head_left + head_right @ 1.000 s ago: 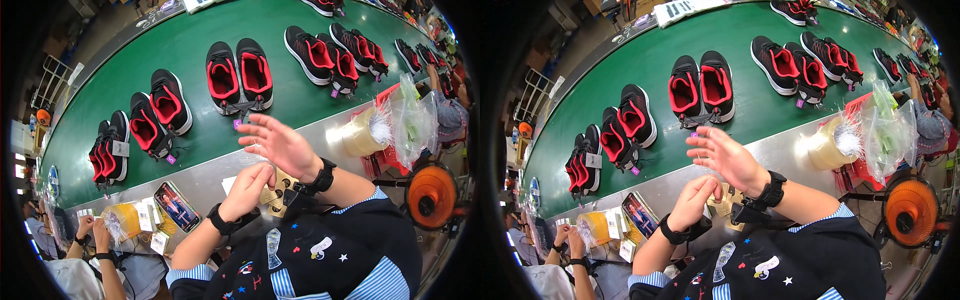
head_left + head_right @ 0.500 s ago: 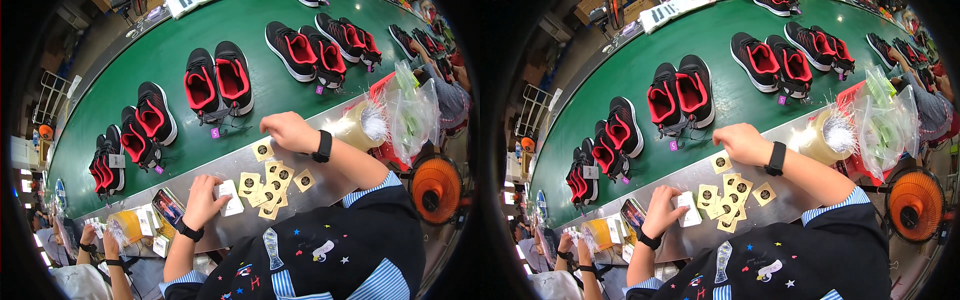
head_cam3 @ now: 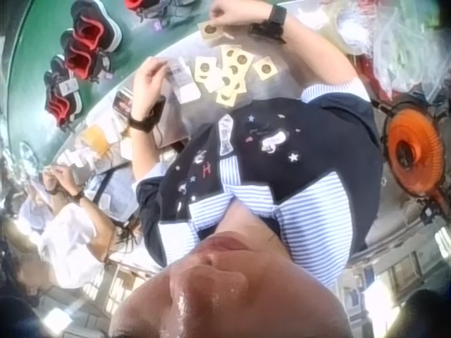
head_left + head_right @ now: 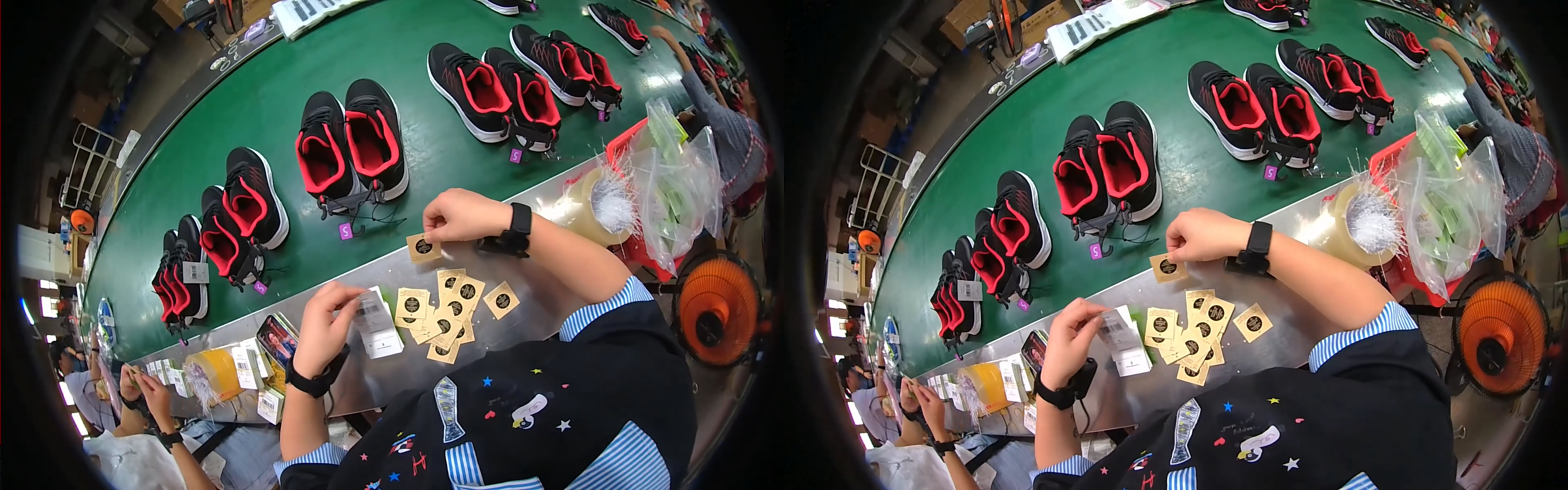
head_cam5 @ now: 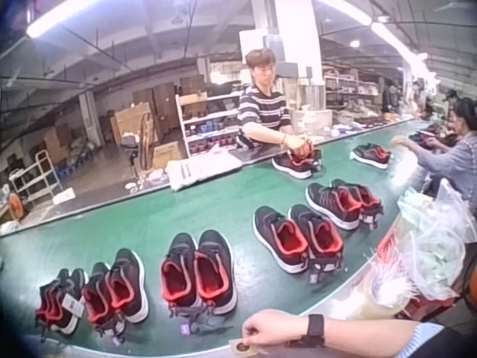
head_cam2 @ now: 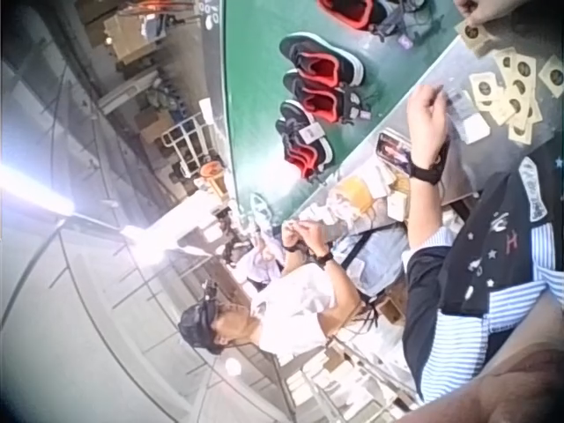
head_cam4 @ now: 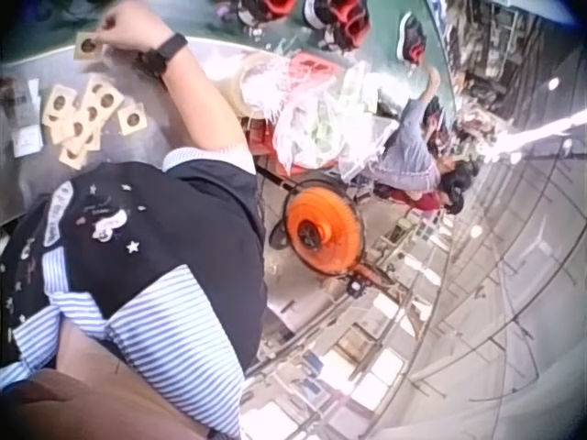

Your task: The person is attaching labels and tags to black and red sneakers on an assembly line.

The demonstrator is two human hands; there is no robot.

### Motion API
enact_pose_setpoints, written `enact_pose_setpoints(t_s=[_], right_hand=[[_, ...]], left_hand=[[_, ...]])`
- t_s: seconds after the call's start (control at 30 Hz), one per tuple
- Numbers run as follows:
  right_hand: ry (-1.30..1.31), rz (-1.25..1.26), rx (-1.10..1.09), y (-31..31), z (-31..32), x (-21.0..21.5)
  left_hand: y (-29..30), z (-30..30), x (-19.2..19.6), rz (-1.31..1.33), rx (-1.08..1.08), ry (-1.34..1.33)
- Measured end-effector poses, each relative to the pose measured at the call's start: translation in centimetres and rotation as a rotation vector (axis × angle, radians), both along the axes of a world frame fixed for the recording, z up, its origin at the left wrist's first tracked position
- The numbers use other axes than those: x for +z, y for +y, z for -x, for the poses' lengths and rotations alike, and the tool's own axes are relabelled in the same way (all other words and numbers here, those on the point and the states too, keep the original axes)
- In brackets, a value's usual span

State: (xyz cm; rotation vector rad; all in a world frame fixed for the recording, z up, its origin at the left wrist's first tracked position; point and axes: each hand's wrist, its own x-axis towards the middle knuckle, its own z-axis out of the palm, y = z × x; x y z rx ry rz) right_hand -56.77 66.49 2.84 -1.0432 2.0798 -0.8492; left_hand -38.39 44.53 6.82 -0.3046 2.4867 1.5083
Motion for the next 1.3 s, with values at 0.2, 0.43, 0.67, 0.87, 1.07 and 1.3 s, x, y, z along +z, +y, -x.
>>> enact_pose_setpoints(t_s=[0.2, 0.43, 0.67, 0.87, 1.07, 1.3], right_hand=[[-0.206, 0.233, 0.084, -0.1, -2.1, 3.8], [-0.227, 0.635, -0.301, 1.1, -3.7, 4.0], [-0.002, 0.602, -0.261, 0.7, -4.6, 3.7], [-0.105, 0.655, -0.304, 1.0, -4.1, 3.8], [-0.033, 0.605, -0.283, 1.7, -4.0, 3.6], [-0.125, 0.633, -0.347, 2.3, -4.0, 3.1]], left_hand=[[4.5, 3.9, 1.5, -0.075, -0.090, 0.336], [6.2, 5.3, 1.1, -0.180, 0.205, 0.328], [7.6, 5.7, 1.3, -0.031, 0.175, 0.381], [8.1, 6.1, 1.2, 0.051, 0.130, 0.445], [9.0, 7.0, 0.9, -0.004, 0.018, 0.553], [8.7, 8.0, -1.7, -0.659, 0.116, 0.177]])
